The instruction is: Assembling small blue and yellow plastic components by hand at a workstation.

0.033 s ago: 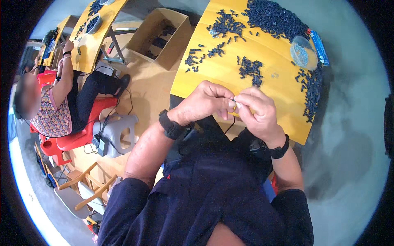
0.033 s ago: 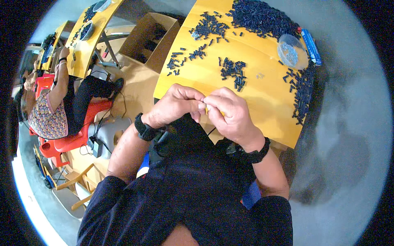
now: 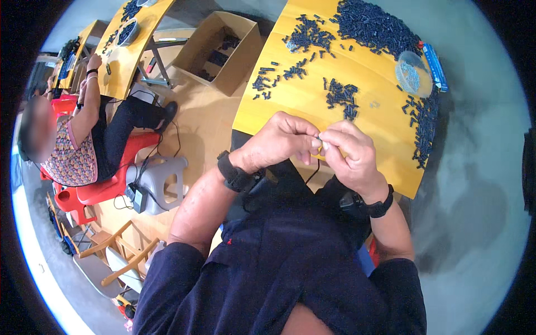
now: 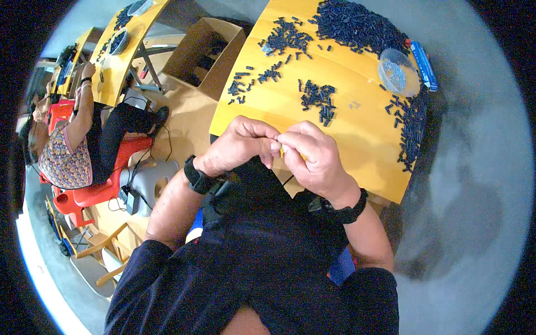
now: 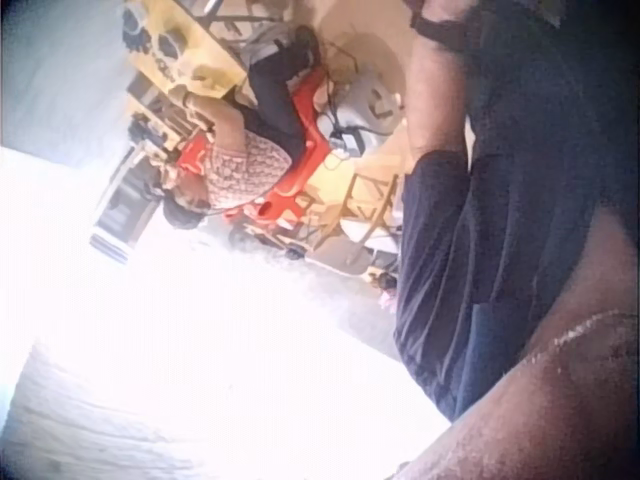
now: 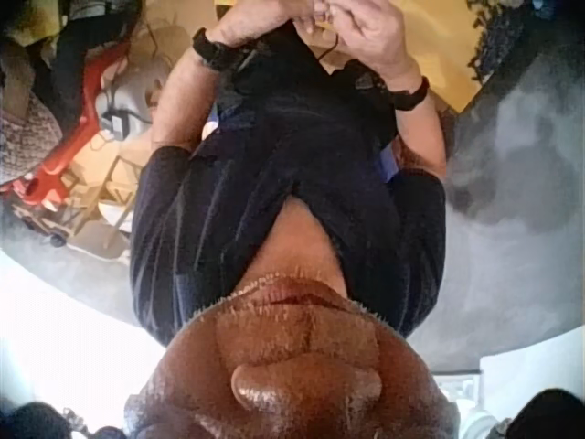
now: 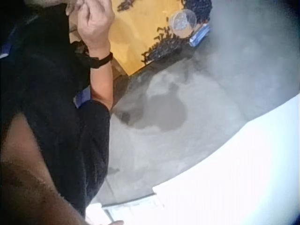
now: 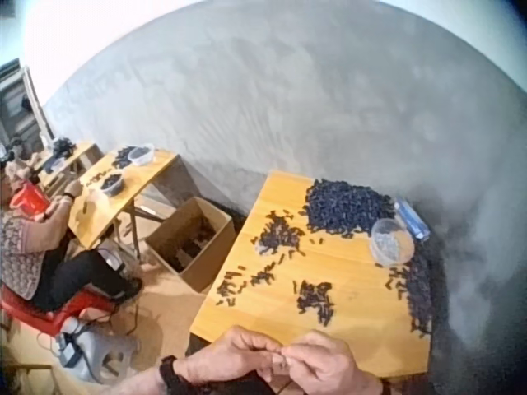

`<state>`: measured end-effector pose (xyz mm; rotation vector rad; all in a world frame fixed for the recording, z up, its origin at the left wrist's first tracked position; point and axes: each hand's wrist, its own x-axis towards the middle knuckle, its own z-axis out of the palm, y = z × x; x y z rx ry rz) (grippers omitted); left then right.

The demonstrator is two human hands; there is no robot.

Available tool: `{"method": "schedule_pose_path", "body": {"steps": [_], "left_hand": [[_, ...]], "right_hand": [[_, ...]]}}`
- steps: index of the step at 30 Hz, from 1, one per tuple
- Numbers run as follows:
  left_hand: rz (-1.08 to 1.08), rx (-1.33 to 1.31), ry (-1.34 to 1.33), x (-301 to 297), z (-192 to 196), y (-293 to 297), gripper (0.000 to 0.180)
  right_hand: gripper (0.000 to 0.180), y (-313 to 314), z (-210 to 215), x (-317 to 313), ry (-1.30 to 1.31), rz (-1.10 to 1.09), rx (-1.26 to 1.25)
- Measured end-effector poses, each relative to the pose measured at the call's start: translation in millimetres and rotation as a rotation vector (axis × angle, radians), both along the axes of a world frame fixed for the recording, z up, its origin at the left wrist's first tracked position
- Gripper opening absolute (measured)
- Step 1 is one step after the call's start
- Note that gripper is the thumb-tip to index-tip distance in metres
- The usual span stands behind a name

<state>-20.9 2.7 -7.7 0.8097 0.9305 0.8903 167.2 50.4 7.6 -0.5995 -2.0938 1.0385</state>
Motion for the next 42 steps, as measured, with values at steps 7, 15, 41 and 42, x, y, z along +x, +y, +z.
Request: {"method": "schedule_pose_path", "body": {"steps": [7,15,41,42], "left_hand": [[0.037,-0.038,-0.021,-2.3,-9.0,1.1,0.01],[-0.047,0.03,0.135,-10.1,-34.7,3.1,0.013],[0.182,0.216,0.123,-19.3,-18.7,8.1,0.014],[0.185,0.239,0.124,-17.5,-15.7,8.3,0.013]], "right_hand": [[0.013,16.6,-1.9,-3.3,-0.03,0.067,-0.016],[0.013,121.2,-67.8,-52.0,-0.507,-0.2,0.015],[0.014,86.1,-16.5,-39.9,-0.12,-0.189,-0.665],[0.014,77.2,-12.2,-33.8,-0.118,-0.194,-0.663]]}}
